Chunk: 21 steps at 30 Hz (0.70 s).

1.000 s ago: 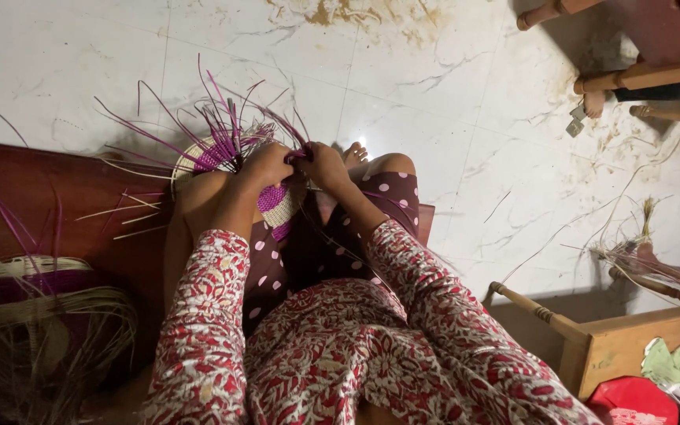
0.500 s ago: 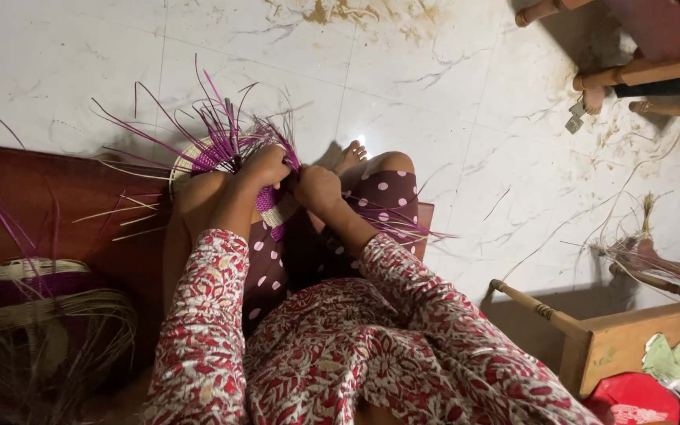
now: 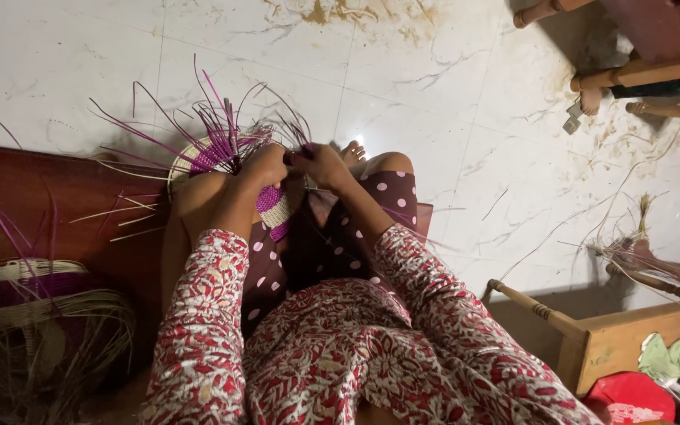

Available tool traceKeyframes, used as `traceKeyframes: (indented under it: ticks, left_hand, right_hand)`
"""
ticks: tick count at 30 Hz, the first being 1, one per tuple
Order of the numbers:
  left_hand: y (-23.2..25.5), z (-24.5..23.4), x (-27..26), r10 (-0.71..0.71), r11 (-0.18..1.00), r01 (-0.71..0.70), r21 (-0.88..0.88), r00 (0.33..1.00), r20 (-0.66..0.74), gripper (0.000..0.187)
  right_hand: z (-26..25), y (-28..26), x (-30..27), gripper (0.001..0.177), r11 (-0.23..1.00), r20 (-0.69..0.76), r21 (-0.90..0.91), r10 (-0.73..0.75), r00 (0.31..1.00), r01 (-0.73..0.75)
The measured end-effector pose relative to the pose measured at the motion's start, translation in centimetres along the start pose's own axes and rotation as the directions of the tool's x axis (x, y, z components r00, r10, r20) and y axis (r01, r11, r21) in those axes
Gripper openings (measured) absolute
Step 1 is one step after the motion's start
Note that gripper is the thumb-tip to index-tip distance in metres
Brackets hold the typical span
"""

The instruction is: Weaving a hand fan by interlacing colored and natural fiber strips.

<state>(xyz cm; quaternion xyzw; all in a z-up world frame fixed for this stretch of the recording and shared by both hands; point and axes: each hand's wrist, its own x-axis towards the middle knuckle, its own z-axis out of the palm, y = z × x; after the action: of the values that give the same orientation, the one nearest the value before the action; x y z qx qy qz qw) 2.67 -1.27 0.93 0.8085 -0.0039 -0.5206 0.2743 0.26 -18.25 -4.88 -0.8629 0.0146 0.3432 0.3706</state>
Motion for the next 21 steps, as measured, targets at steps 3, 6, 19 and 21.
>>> traceKeyframes:
  ticks: [3, 6, 19, 21]
  left_hand:
    - [-1.8, 2.2, 2.5, -0.063, 0.998, 0.063, 0.000, 0.998, -0.013, 0.047]
    - [-2.8, 3.1, 2.1, 0.070, 0.988, -0.098, -0.123, 0.973, -0.221, 0.031]
    - [-2.0, 2.1, -0.5, 0.150, 0.981, -0.175, -0.084, 0.958, -0.244, 0.026]
    - [-1.8, 2.3, -0.7, 0.131, 0.981, -0.163, -0.110, 0.959, -0.250, 0.027]
  right_hand:
    - [-1.2, -2.3, -1.1, 0.034, 0.984, -0.067, -0.154, -0.099, 0.993, 0.088]
    - [-0.7, -1.0, -0.5, 0.032, 0.939, -0.106, -0.331, -0.132, 0.986, 0.090]
    - [0.0, 1.1, 0.7, 0.039, 0.986, -0.077, -0.122, -0.122, 0.989, 0.112]
    - [0.9, 2.5, 0.7, 0.042, 0.991, -0.027, -0.102, -0.095, 0.995, 0.092]
